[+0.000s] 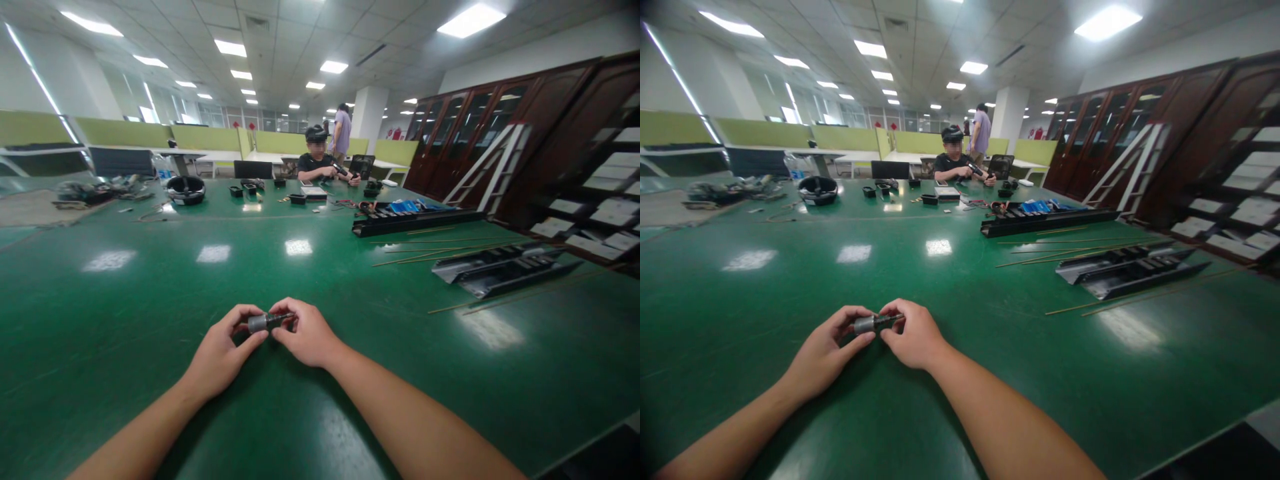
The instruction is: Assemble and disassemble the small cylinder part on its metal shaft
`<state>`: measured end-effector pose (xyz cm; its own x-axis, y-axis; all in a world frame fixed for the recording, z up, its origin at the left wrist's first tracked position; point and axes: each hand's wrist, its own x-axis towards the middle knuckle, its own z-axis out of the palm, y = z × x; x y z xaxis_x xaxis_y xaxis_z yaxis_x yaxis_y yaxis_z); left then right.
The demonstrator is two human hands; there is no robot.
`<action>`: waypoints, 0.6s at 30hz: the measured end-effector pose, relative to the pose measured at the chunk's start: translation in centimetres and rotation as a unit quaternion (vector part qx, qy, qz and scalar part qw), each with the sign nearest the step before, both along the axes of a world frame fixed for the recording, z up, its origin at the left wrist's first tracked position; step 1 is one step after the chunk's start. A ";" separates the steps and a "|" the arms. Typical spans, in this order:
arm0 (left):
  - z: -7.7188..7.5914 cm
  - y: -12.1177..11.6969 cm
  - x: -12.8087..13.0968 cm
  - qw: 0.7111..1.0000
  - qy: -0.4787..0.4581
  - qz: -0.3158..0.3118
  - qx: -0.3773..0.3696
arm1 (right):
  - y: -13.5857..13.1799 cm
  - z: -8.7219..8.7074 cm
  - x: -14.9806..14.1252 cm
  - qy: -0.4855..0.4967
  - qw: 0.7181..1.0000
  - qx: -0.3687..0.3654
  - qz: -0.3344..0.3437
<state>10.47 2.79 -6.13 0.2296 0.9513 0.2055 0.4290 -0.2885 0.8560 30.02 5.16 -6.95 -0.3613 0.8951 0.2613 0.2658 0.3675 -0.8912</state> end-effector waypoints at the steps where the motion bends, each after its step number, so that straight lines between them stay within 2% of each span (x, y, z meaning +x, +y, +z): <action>1: 0.0 0.0 0.0 1.000 0.001 -0.003 -0.003 | 0.0 0.0 0.0 -0.002 1.000 0.002 -0.001; 18: 0.4 -0.2 0.1 1.000 0.022 -0.017 -0.004 | 0.3 -0.3 0.0 0.051 0.998 -0.035 0.005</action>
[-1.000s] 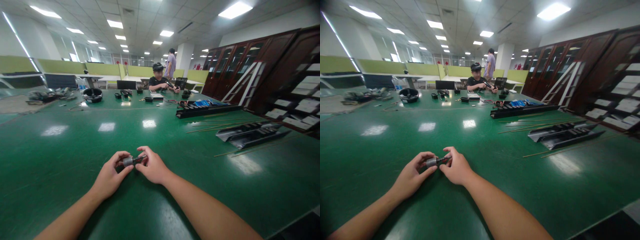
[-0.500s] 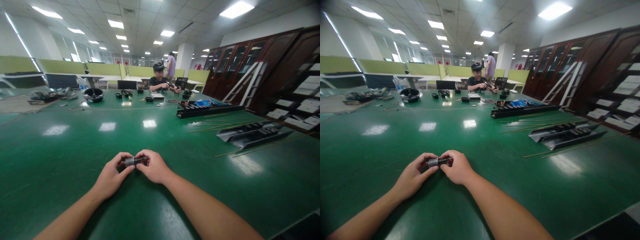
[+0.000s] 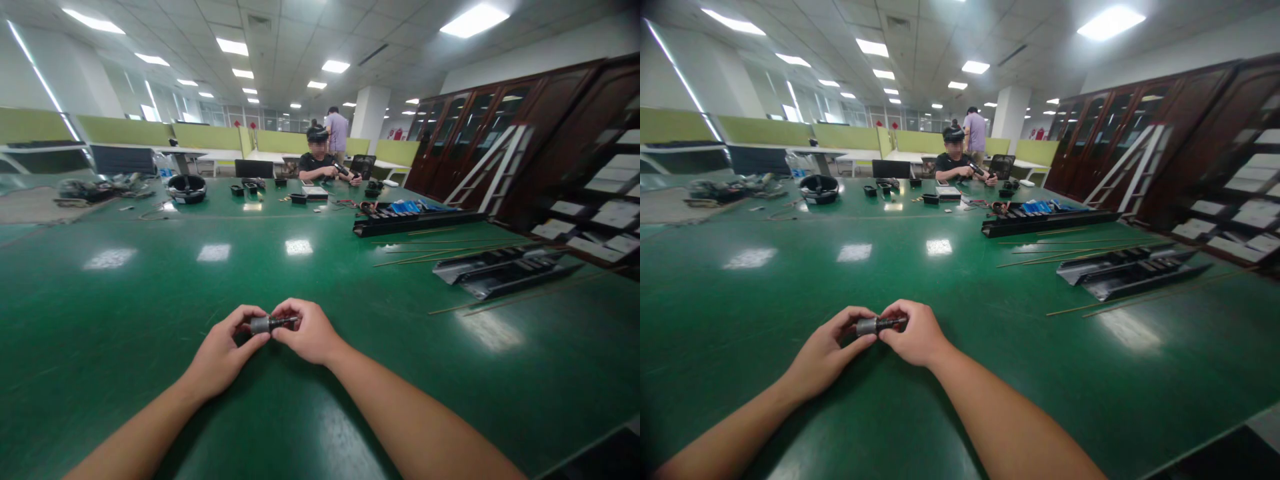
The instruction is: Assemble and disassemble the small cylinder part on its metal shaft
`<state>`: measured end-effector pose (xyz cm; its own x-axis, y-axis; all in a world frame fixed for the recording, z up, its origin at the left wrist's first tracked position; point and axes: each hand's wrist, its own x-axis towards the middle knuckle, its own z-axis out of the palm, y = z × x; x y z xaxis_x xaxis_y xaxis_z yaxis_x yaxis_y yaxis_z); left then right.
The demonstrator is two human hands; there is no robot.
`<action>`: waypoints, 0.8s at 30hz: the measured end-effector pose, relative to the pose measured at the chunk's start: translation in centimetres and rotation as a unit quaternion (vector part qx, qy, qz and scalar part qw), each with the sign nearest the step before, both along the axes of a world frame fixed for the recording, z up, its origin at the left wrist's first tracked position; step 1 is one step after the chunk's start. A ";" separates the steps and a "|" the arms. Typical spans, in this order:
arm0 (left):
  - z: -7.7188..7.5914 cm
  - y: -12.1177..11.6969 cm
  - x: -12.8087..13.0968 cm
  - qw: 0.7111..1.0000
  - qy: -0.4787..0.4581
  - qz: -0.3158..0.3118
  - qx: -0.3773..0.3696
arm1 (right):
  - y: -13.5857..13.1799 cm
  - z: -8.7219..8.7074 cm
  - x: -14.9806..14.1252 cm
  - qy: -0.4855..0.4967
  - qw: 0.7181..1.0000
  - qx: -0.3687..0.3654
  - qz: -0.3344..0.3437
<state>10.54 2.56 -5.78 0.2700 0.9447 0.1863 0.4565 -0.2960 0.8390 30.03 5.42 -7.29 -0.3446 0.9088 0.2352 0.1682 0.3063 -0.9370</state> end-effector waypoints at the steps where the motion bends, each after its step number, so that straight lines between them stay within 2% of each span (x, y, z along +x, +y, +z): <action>1: 0.0 0.0 0.0 1.000 0.001 -0.001 0.001 | 0.1 -0.1 0.0 -0.002 1.000 0.000 0.001; 14: 0.1 0.0 0.0 0.999 0.033 -0.007 0.013 | 0.7 -0.7 0.1 -0.038 0.999 -0.006 -0.015; 24: -0.1 0.1 -0.1 1.000 0.023 -0.015 0.001 | 0.6 -0.4 0.1 -0.041 0.999 -0.018 -0.015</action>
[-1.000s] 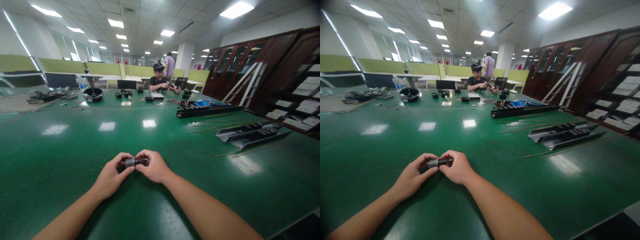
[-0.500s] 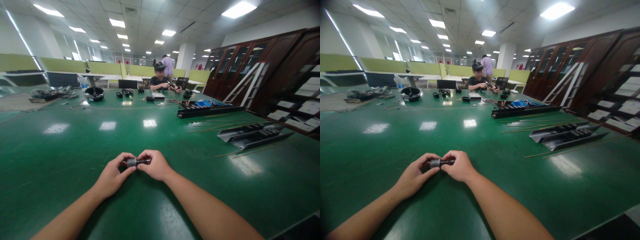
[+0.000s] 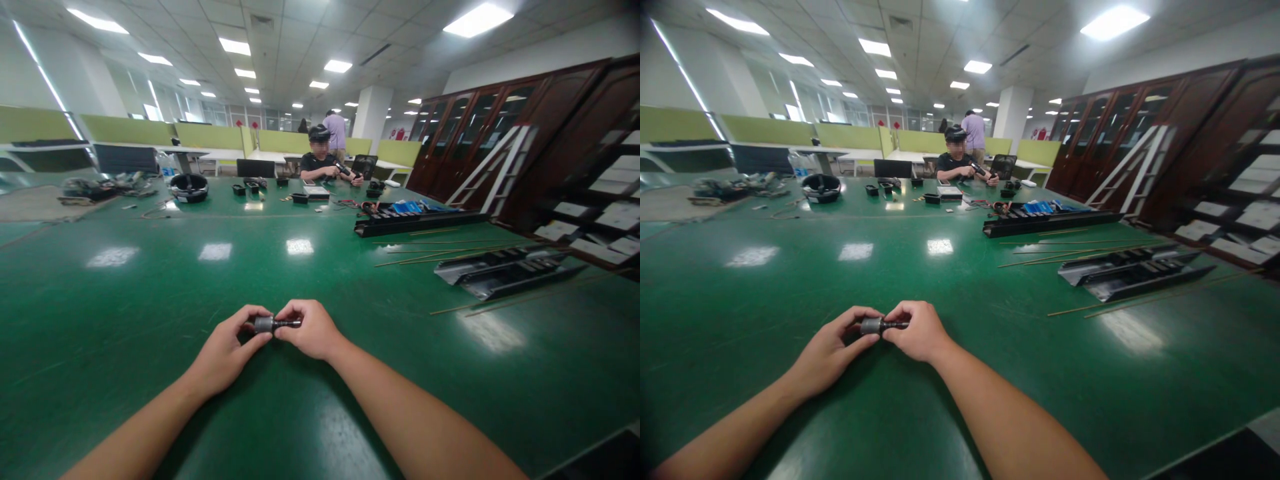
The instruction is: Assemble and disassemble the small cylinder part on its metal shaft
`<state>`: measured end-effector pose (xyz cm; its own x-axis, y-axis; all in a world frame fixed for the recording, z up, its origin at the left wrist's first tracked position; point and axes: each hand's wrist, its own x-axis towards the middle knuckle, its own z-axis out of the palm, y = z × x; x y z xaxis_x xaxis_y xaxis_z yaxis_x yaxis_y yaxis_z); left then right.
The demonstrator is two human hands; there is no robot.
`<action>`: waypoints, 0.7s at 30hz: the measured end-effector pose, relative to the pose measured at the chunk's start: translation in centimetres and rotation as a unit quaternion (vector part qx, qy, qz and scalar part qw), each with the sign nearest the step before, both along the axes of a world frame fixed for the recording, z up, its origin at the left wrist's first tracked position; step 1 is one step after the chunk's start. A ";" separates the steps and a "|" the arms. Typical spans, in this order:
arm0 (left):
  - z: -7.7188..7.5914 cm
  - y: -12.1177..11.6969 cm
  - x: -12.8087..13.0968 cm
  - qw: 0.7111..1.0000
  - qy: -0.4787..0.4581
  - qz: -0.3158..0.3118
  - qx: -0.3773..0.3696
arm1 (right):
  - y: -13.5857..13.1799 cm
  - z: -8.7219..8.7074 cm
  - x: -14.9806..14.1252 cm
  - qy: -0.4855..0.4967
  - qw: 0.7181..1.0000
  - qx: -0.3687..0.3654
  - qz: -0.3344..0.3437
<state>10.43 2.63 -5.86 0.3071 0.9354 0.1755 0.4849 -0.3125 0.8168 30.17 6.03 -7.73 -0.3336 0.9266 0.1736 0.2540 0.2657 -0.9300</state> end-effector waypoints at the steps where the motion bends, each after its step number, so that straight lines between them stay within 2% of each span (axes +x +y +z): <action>1: 0.0 0.0 0.0 1.000 -0.001 0.000 -0.002 | 0.0 0.0 0.0 0.000 1.000 -0.001 -0.001; 21: 0.1 0.1 0.0 1.000 -0.019 0.000 -0.009 | 0.0 0.3 0.1 0.009 1.000 -0.008 -0.005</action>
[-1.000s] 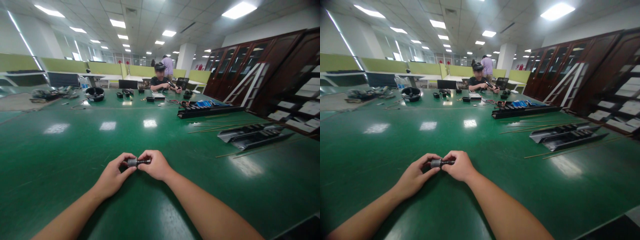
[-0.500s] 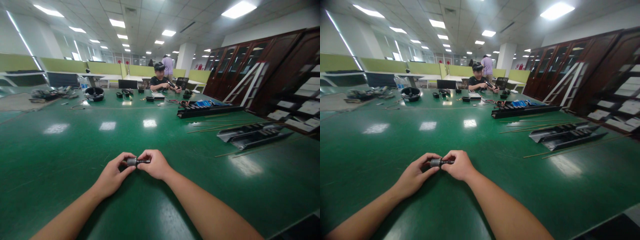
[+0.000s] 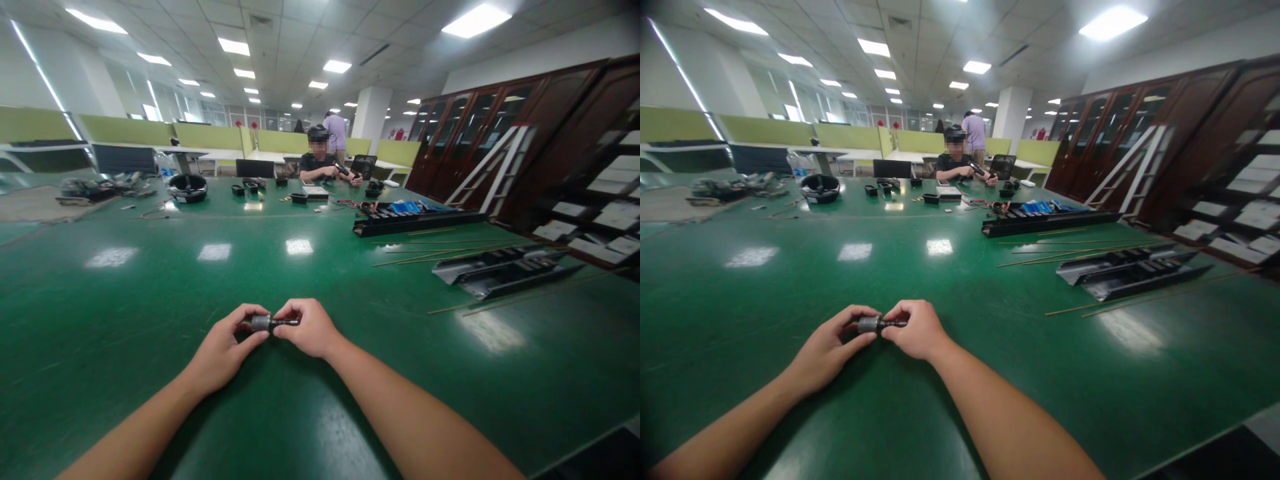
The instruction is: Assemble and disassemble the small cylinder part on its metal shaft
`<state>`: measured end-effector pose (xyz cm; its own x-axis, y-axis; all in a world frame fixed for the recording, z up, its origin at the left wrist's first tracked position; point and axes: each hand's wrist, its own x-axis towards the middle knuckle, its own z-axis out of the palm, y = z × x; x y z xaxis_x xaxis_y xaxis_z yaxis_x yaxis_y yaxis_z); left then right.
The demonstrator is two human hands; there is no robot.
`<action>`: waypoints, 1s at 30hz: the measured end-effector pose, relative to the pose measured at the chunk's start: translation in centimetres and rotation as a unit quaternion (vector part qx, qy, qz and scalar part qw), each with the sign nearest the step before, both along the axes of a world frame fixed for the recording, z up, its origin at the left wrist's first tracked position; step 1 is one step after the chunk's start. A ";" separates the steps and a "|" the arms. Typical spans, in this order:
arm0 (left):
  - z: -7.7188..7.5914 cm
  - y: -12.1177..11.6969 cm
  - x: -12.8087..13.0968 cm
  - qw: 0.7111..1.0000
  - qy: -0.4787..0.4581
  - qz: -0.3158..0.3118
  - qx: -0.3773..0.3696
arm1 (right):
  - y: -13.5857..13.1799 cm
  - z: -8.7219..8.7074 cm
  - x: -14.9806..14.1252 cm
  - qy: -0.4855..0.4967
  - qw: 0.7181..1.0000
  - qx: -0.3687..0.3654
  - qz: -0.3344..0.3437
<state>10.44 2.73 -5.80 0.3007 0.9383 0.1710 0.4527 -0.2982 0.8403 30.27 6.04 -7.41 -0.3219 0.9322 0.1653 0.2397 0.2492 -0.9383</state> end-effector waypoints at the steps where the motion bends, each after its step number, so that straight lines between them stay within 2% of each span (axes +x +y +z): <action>1: 0.0 0.0 0.0 1.000 -0.002 0.000 0.001 | 0.0 0.0 0.0 0.001 1.000 -0.001 0.000; 14: 0.1 0.0 -0.1 1.000 -0.016 0.005 0.003 | 0.1 -0.2 0.0 0.027 0.999 -0.017 0.004; 30: 0.1 0.0 0.1 1.000 -0.028 0.004 -0.004 | 0.2 -0.1 0.4 0.006 1.000 -0.021 0.008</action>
